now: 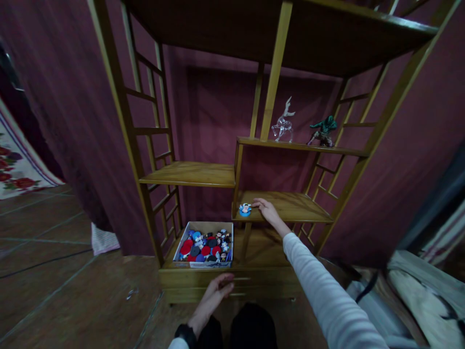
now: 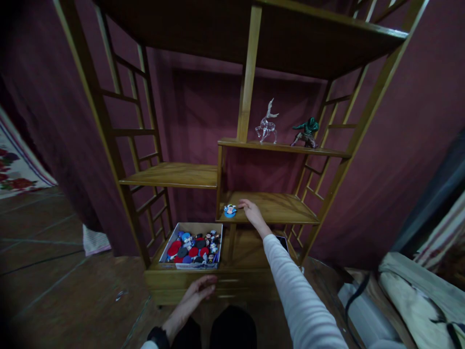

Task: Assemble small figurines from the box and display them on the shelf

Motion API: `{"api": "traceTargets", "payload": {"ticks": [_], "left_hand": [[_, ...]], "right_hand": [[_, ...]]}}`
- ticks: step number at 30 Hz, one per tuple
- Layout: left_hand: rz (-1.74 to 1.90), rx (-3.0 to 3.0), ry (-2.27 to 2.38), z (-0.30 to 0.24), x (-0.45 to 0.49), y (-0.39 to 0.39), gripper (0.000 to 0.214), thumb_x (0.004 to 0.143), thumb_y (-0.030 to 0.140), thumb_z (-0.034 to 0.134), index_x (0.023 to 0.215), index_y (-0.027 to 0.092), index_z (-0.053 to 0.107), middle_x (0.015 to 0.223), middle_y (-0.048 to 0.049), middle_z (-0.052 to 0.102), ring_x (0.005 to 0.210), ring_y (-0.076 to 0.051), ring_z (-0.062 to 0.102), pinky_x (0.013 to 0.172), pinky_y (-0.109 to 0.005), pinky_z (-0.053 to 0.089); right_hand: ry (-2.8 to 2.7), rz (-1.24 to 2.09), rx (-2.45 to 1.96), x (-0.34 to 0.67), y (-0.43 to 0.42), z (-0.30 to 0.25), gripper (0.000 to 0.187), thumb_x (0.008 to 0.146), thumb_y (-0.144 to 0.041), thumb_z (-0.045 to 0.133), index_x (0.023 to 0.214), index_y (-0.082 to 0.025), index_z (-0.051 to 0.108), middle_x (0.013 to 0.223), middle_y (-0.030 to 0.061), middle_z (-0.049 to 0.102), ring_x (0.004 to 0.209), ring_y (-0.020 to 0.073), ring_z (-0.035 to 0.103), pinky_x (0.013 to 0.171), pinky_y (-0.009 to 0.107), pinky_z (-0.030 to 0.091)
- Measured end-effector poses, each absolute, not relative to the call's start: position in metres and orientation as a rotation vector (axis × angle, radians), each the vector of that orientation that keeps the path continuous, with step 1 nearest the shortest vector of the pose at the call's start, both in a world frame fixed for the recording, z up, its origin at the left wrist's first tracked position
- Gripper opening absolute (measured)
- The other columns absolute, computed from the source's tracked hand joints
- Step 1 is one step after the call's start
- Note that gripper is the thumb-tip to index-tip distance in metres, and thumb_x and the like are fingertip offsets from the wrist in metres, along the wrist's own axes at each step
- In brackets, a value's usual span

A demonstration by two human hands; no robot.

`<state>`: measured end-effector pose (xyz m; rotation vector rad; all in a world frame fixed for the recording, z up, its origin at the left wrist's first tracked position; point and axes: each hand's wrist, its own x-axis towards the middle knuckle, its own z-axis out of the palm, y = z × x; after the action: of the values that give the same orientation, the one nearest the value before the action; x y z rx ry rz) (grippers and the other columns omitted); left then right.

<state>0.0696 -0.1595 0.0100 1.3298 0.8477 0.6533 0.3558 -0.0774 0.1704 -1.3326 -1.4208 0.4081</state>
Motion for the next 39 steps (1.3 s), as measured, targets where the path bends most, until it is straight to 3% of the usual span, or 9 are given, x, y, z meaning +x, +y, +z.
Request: {"api": "traceTargets", "payload": {"ticks": [9, 13, 16, 24, 31, 39], "left_hand": [[0.617, 1.319, 0.892, 0.003, 0.07, -0.157, 0.05, 0.059, 0.046, 0.071, 0.1, 0.018, 0.065, 0.105, -0.0102, 0.065, 0.083, -0.021, 0.061, 0.068, -0.029, 0.045], [0.64, 1.337, 0.885, -0.003, 0.067, -0.154, 0.049, 0.062, 0.046, 0.069, 0.102, 0.017, 0.065, 0.104, -0.0107, 0.065, 0.082, -0.02, 0.061, 0.068, -0.029, 0.045], [0.655, 1.31, 0.888, -0.001, 0.065, -0.153, 0.05, 0.06, 0.046, 0.071, 0.1, 0.017, 0.065, 0.103, -0.0108, 0.065, 0.08, -0.02, 0.061, 0.066, -0.028, 0.044], [0.784, 1.241, 0.949, 0.009, 0.058, -0.151, 0.047, 0.054, 0.045, 0.074, 0.09, 0.016, 0.066, 0.085, -0.0073, 0.066, 0.069, -0.017, 0.06, 0.062, -0.027, 0.043], [0.96, 1.099, 1.027, 0.007, 0.041, -0.144, 0.038, 0.054, 0.037, 0.073, 0.083, 0.013, 0.066, 0.073, -0.005, 0.066, 0.063, -0.015, 0.058, 0.061, -0.027, 0.043], [1.278, 0.599, 1.096, 0.012, 0.037, -0.1, 0.019, 0.064, 0.009, 0.061, 0.083, 0.011, 0.063, 0.073, -0.0064, 0.066, 0.059, -0.011, 0.059, 0.056, -0.023, 0.043]], "right_hand": [[-1.579, 0.364, -1.354, 0.347, -0.087, 0.179, 0.041, 0.069, -0.011, 0.044, 0.099, -0.028, 0.067, 0.09, -0.0045, 0.072, 0.1, 0.018, 0.061, 0.096, 0.035, 0.041], [-1.471, 0.354, -1.369, 0.357, -0.097, 0.176, 0.031, 0.071, -0.016, 0.04, 0.083, -0.022, 0.068, 0.063, -0.0028, 0.067, 0.073, 0.0165, 0.062, 0.081, 0.032, 0.046], [-1.314, 0.368, -1.332, 0.365, -0.109, 0.173, 0.026, 0.068, -0.018, 0.039, 0.074, -0.019, 0.065, 0.049, -0.0035, 0.057, 0.054, 0.0141, 0.054, 0.067, 0.027, 0.045], [-1.212, 0.443, -1.217, 0.354, -0.149, 0.162, 0.023, 0.067, -0.02, 0.042, 0.08, -0.019, 0.061, 0.057, -0.0024, 0.058, 0.057, 0.0126, 0.052, 0.062, 0.026, 0.043], [-1.097, 0.801, -1.187, 0.292, -0.176, 0.085, 0.02, 0.065, -0.028, 0.054, 0.081, -0.02, 0.064, 0.075, 0.0026, 0.065, 0.069, 0.0161, 0.058, 0.059, 0.027, 0.047], [-1.013, 1.147, -1.293, 0.226, -0.141, 0.007, 0.017, 0.061, -0.027, 0.058, 0.072, -0.018, 0.066, 0.07, 0.0029, 0.067, 0.058, 0.0134, 0.057, 0.054, 0.026, 0.046]]}}
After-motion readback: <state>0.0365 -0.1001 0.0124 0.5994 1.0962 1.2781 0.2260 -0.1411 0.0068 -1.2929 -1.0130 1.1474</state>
